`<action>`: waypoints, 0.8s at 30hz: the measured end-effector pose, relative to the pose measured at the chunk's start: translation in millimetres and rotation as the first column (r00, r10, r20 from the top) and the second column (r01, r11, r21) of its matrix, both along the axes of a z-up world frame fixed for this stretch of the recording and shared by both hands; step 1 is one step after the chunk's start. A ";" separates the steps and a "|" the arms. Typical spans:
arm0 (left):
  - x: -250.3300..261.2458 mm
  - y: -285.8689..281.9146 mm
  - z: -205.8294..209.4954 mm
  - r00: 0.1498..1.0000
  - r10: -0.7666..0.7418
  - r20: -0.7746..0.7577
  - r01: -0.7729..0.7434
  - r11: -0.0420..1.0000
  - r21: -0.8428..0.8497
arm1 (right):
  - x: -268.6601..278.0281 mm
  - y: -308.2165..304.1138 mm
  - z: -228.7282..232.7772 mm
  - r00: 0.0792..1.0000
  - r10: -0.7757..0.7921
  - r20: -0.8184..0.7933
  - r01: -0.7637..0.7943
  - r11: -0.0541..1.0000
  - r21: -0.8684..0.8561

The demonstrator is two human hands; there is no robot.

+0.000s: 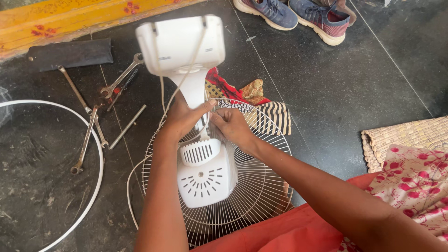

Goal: The person is repairing a white pedestal fan by adjusting the neck joint. They use a wrench to tighten a screw on the fan's neck, then test the movement of the fan head by hand.

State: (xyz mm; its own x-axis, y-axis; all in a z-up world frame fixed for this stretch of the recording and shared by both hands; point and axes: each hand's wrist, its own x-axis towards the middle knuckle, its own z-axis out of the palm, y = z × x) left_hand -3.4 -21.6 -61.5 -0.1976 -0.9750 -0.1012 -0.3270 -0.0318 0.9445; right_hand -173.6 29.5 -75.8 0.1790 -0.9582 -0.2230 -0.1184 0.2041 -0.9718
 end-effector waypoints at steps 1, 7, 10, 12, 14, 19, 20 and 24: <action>-0.5 -1.0 0.8 0.999 -0.024 -0.028 0.023 0.999 -0.038 | -0.3 -0.9 -0.3 1.000 -0.005 0.030 0.005 1.000 0.010; -3.4 -0.6 2.8 0.999 0.019 0.051 -0.018 1.000 -0.012 | 0.4 2.6 -7.5 0.998 0.010 0.068 -0.009 1.000 -0.013; -4.7 -1.8 0.3 0.999 0.026 0.047 -0.025 0.999 -0.026 | 1.3 1.0 -14.5 1.000 -0.010 0.009 0.010 0.999 -0.035; -8.7 -3.5 -2.2 0.997 0.062 0.038 -0.064 0.996 0.066 | -0.2 -1.3 -18.9 1.000 -0.010 -0.005 0.009 0.998 -0.067; -15.0 -3.1 -6.1 0.992 0.103 0.069 -0.111 0.987 0.117 | -1.9 -1.3 -23.1 0.999 -0.035 -0.026 0.032 0.995 -0.093; -17.1 -3.3 -13.6 0.985 0.174 -0.012 -0.172 0.957 -0.234 | -1.1 1.0 -26.4 0.994 -0.110 -0.015 0.109 0.993 -0.038; -17.0 -5.9 -13.9 0.980 0.195 0.049 -0.186 0.971 -0.147 | -3.5 -0.9 -24.2 0.995 -0.102 -0.005 0.102 0.994 -0.036; -10.6 -0.2 -20.2 0.960 0.223 0.167 -0.233 0.971 0.045 | -8.0 2.0 -16.6 0.997 -0.063 0.035 0.065 0.996 -0.064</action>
State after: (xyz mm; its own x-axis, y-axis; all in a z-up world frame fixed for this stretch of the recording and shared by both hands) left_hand -14.1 -21.8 -81.6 0.0530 -0.9828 -0.1766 -0.4505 -0.1814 0.8742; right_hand -181.6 31.5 -92.4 0.1227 -0.9803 -0.1546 -0.0753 0.1462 -0.9864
